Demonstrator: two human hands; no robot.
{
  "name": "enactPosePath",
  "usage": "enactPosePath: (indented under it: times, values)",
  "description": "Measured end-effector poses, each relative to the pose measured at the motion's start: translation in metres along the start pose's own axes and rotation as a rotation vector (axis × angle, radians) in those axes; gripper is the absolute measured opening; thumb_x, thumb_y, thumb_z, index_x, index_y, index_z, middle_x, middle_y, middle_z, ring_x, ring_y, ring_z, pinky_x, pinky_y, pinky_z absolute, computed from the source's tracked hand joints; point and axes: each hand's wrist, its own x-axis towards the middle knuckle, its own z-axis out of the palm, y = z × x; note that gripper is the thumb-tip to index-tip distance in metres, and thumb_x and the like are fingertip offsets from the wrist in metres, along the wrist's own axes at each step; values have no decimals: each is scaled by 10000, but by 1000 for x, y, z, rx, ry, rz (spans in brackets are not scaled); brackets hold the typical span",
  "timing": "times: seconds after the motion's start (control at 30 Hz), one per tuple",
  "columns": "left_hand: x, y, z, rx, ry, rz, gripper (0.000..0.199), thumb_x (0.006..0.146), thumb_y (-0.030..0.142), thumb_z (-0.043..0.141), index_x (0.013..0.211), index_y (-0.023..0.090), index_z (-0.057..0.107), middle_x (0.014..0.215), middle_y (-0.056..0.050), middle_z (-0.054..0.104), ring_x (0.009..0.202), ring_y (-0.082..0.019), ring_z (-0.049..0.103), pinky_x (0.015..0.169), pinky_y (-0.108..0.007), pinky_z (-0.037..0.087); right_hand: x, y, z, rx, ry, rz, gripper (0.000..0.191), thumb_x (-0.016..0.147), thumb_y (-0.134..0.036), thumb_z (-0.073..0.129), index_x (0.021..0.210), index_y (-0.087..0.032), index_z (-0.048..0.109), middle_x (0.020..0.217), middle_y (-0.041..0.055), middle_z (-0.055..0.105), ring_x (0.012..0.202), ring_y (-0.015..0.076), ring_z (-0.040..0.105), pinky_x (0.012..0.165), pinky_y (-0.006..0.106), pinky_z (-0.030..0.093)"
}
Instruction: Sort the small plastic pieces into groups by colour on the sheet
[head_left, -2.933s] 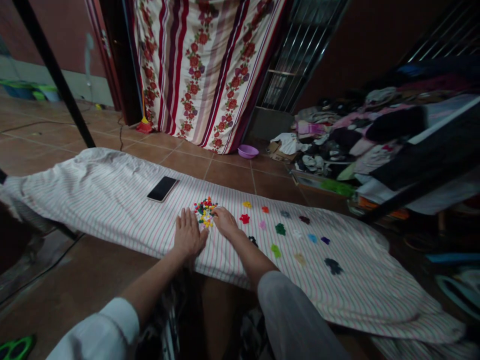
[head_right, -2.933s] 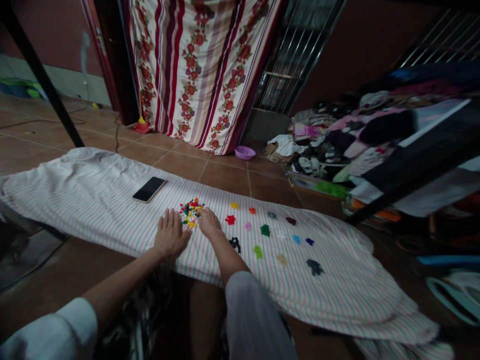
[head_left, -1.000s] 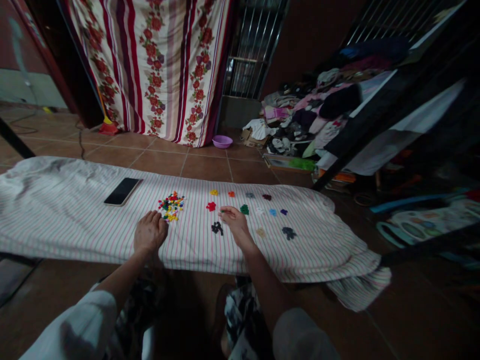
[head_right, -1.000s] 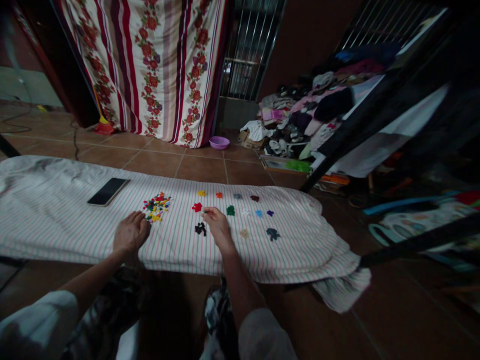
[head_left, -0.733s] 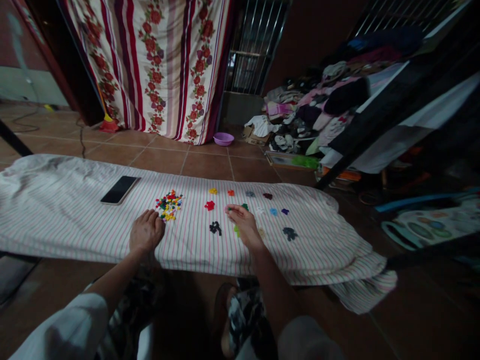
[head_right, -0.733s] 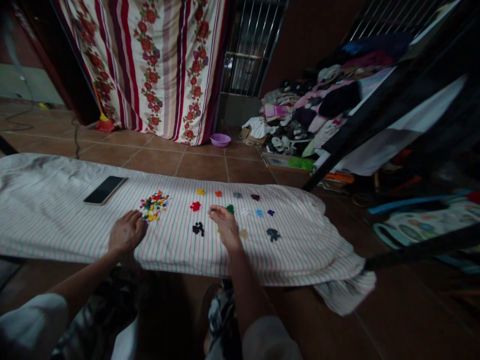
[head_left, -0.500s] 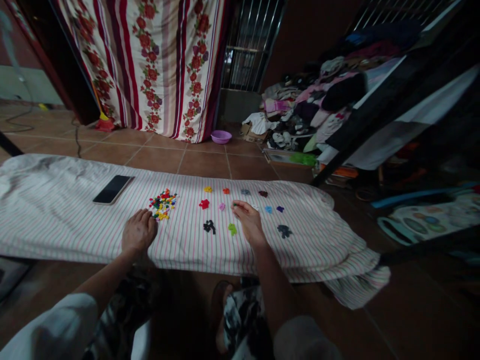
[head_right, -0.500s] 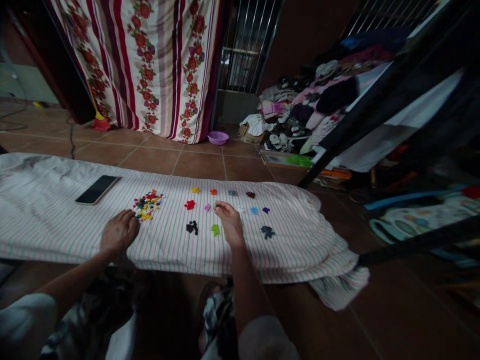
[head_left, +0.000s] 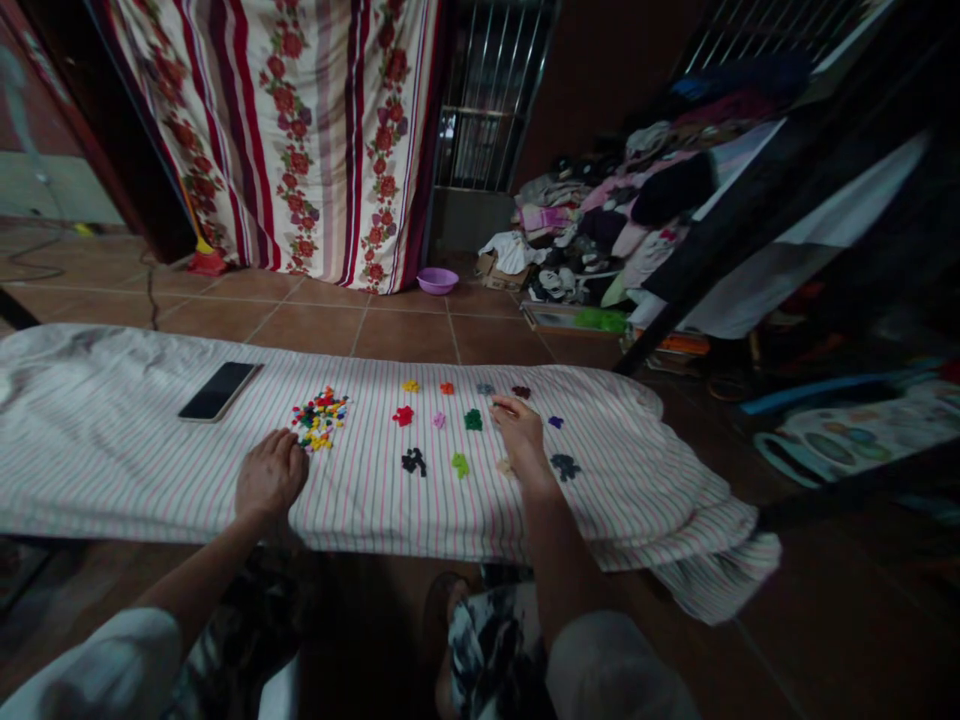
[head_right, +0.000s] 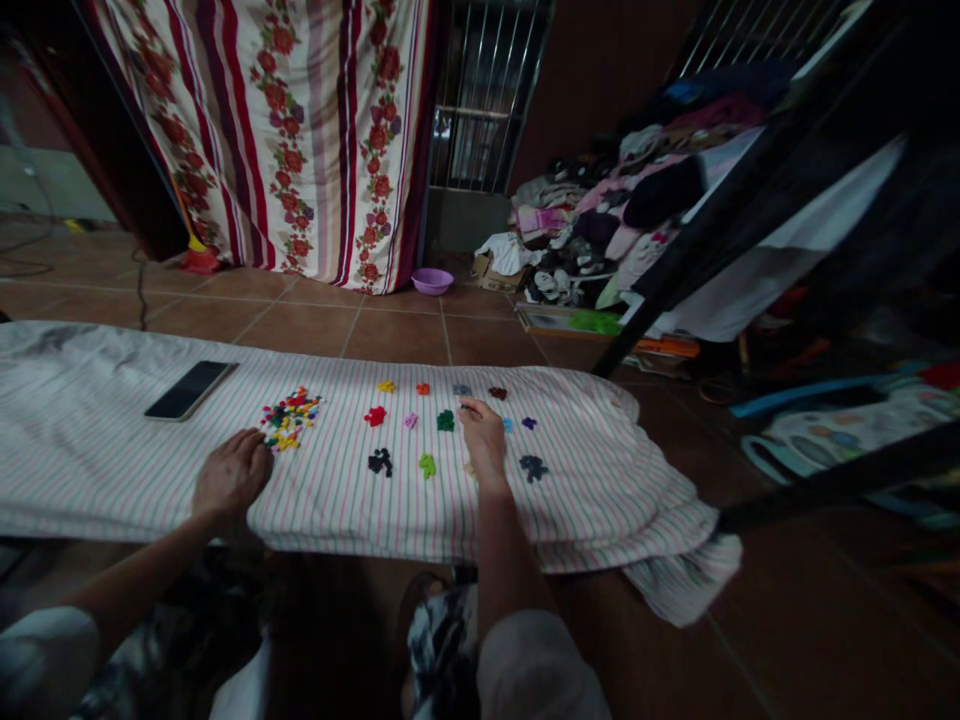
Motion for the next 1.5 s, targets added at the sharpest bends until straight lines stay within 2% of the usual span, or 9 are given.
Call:
enactPosePath:
  times: [0.33, 0.57, 0.73, 1.0, 1.27, 1.5]
  values:
    - [0, -1, 2, 1, -12, -35, 374, 893, 306, 343, 1068, 128, 620, 1167, -160, 656, 1170, -289, 562, 1013, -450, 426, 6, 16, 6, -300, -41, -118, 285, 717, -255, 529, 909, -220, 738, 967, 53, 747, 945, 212, 673, 897, 346, 500]
    - [0, 0, 0, 8, -8, -16, 357, 884, 292, 347, 1046, 136, 623, 1156, -156, 659, 1179, -289, 556, 1015, -445, 424, 5, 25, 7, -466, -39, -202, 333, 755, -214, 460, 924, -220, 748, 956, 68, 747, 934, 211, 674, 882, 337, 502]
    - [1, -1, 0, -8, -2, -14, 366, 882, 300, 346, 1047, 126, 623, 1153, -175, 656, 1169, -306, 560, 1007, -463, 430, 3, 28, 9, -517, -53, -207, 353, 760, -182, 448, 939, -217, 750, 965, 68, 743, 951, 208, 667, 896, 334, 493]
    - [0, 0, 2, 20, 2, -43, 367, 892, 308, 354, 1071, 134, 623, 1176, -160, 653, 1185, -292, 555, 1015, -446, 429, 5, 30, 13, -596, -142, -223, 376, 764, -115, 440, 952, -223, 748, 992, 73, 734, 953, 219, 661, 903, 345, 479]
    - [0, 2, 2, 16, -5, -54, 367, 892, 295, 353, 1079, 128, 620, 1184, -160, 650, 1189, -288, 552, 1032, -448, 415, 5, 34, 17, -529, -108, -233, 398, 750, -116, 440, 978, -254, 736, 958, 44, 742, 957, 218, 660, 871, 337, 491]
    - [1, 2, -1, 9, 15, -39, 378, 901, 309, 333, 1070, 127, 618, 1165, -161, 655, 1172, -290, 560, 1017, -439, 423, 6, 35, 16, -532, -100, -214, 399, 747, -125, 418, 965, -233, 734, 963, 53, 740, 945, 210, 663, 859, 326, 495]
